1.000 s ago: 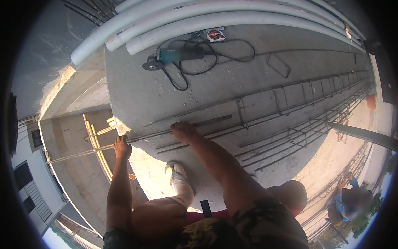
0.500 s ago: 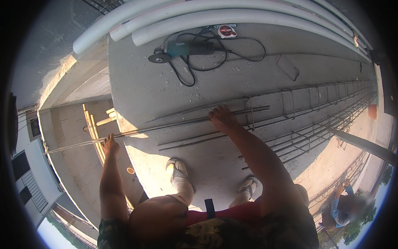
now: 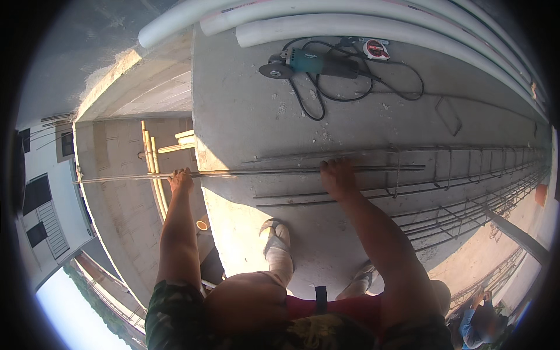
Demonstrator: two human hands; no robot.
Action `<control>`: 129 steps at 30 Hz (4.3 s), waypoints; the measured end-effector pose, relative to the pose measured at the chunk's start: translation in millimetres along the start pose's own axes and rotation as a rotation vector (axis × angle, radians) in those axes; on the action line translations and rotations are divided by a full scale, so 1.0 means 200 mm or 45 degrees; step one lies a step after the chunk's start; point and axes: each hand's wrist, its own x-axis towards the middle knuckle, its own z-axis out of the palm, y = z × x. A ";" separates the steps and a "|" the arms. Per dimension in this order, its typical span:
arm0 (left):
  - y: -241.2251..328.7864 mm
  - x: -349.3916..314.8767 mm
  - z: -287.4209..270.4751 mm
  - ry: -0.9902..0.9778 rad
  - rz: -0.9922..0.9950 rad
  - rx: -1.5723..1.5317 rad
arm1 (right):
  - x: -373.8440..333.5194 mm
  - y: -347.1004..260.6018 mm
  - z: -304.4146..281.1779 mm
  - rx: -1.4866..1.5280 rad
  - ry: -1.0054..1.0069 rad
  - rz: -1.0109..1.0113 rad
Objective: The person arranges long metal rods on a concrete rooftop and ties them together with wire using pliers. Another worker assists by holding a rod and tying nearby sections. The person also briefly handles a large tarp with the coworker.
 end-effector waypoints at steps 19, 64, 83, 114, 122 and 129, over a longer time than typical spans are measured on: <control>-0.13 0.01 0.04 0.227 0.358 -0.412 | 0.01 0.13 0.03 0.295 -0.176 0.119; -0.17 -0.25 -0.13 0.005 0.241 -0.338 | 0.03 -0.26 -0.06 0.260 -0.273 0.062; 0.13 -0.15 0.00 0.279 0.584 -0.817 | 0.07 -0.16 -0.04 0.488 -0.265 0.082; -0.27 -0.10 0.13 0.409 0.392 -0.235 | -0.04 -0.14 -0.13 0.470 -0.377 0.085; -0.01 -0.14 0.06 0.277 0.443 -0.472 | -0.15 0.17 -0.19 0.371 -0.416 0.199; 0.21 -0.34 -0.12 0.297 0.562 -0.442 | -0.10 0.11 -0.13 0.349 -0.365 0.156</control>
